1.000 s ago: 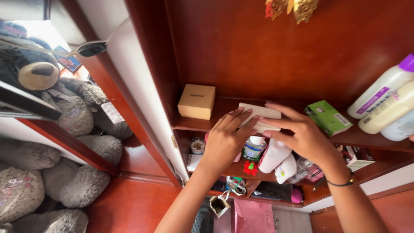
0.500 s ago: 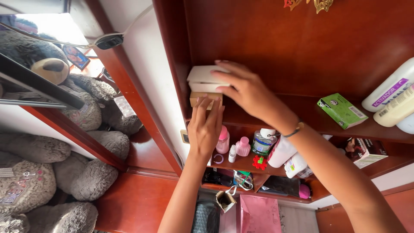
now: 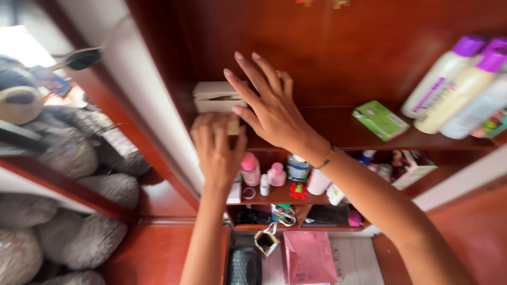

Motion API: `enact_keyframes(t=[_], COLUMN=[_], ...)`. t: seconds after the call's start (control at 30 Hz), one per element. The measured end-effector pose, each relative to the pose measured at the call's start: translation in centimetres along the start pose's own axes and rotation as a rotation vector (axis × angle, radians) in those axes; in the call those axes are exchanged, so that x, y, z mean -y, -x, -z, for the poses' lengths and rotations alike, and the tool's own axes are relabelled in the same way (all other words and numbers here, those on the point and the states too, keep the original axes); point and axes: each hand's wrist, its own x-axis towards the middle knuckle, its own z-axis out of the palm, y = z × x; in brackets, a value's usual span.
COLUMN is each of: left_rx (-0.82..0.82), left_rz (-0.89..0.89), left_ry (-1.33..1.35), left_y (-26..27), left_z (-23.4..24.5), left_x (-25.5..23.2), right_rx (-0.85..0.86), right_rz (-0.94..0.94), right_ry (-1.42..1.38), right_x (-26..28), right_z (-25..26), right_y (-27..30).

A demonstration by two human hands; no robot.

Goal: The person wipes the inside of a wooden wardrobe with a white cloth, then repeatedly picks up bottles, boxes, and small containers from a cluttered bed and places them onto the wardrobe shelves. The person arranges the items on the shelves and continues to transfer more items from the bed to the wardrobe.

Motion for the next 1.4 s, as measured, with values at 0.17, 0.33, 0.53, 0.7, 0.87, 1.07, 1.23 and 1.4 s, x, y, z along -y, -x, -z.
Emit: enact_keyframes(t=[0.17,0.33,0.53,0.7,0.87,1.07,1.23,1.4], left_rx=[0.001,0.093,0.212,0.208,0.184,0.106,-0.117,-0.106], left_rz=[-0.169,-0.125,-0.093,-0.033,-0.005,-0.013,0.115,0.153], left_ry=[-0.093,-0.14,-0.042,-0.019,-0.061,-0.073,0.009,0.01], left_y=[-2.9,-2.7,-2.9,-1.9,-2.0,-1.7,0.0,-0.7], left_z=[0.0,-0.2,0.8,0.1,0.2,0.1,-1.1,1.8], left_x=[-0.7,0.1,-0.1,0.4,0.1,-0.3,-0.7,-2.4], right_rx=[-0.138,-0.053,0.056,-0.143,-0.184,-0.09,-0.063,-0.151], right_rz=[-0.081,-0.466,-0.608,-0.321,-0.065,0.098,0.103,0.021], right_ry=[0.143,0.584,0.444,-0.101,-0.367,-0.383,-0.146,-0.046], right_x=[-2.6,-9.3,-11.1,-2.8,-1.5,-1.3,0.2,0.6], right_z=[7.0,6.6,8.1,10.7,4.0,-4.7,-4.4,-2.4], right_y=[6.1,17.7,19.1,7.5,-2.1,-4.9,-4.4,-4.5])
